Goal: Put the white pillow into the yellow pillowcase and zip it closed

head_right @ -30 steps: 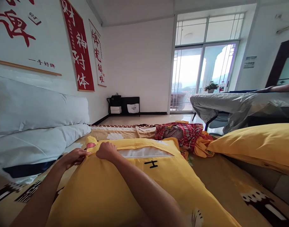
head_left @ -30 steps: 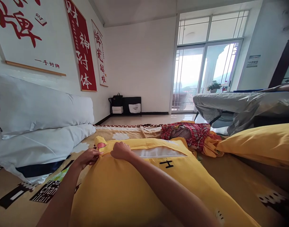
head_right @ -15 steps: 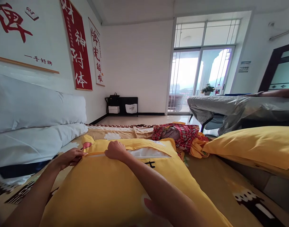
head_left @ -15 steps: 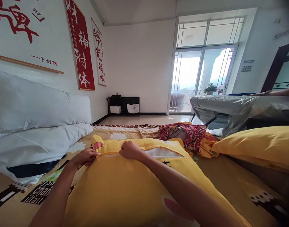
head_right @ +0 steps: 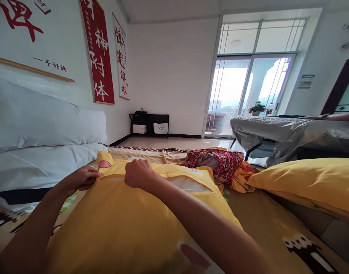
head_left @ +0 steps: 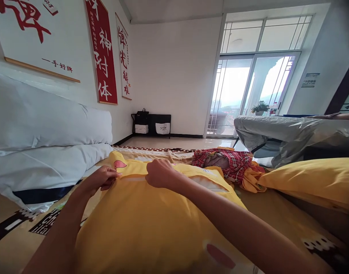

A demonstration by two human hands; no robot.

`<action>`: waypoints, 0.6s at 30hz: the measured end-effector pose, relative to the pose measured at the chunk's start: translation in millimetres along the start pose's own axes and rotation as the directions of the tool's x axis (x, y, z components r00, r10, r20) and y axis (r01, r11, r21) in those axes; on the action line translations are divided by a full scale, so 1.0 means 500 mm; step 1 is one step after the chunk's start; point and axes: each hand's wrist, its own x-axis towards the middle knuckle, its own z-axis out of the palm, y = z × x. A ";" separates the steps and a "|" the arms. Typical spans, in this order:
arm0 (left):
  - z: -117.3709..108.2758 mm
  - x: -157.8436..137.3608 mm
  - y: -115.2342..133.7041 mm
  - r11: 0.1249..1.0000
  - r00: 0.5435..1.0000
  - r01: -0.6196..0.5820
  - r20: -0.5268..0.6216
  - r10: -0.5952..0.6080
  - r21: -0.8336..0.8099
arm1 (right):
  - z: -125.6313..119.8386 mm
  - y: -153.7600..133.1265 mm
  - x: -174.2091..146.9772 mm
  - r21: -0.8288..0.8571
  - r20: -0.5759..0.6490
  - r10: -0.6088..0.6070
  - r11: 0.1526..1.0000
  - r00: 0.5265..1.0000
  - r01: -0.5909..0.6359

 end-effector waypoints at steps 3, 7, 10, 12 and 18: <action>-0.001 -0.015 0.016 0.999 1.000 -0.002 0.011 0.002 -0.038 | 0.004 0.022 -0.001 0.077 -0.007 0.063 0.995 0.998 -0.063; 0.004 -0.021 0.025 0.998 1.000 -0.002 -0.004 0.002 -0.057 | 0.035 0.061 -0.007 0.171 0.006 0.141 0.975 0.990 -0.140; 0.004 -0.012 0.015 0.997 0.999 0.030 -0.013 -0.031 -0.073 | 0.061 0.088 -0.015 0.222 0.005 0.184 0.958 0.983 -0.180; 0.000 -0.004 0.003 0.996 0.999 0.045 -0.009 -0.045 -0.082 | 0.074 0.105 -0.022 0.248 -0.004 0.210 0.947 0.978 -0.203; -0.013 0.015 -0.016 0.991 0.995 -0.002 -0.098 -0.011 -0.134 | 0.079 0.167 -0.059 0.299 -0.024 0.291 0.915 0.956 -0.271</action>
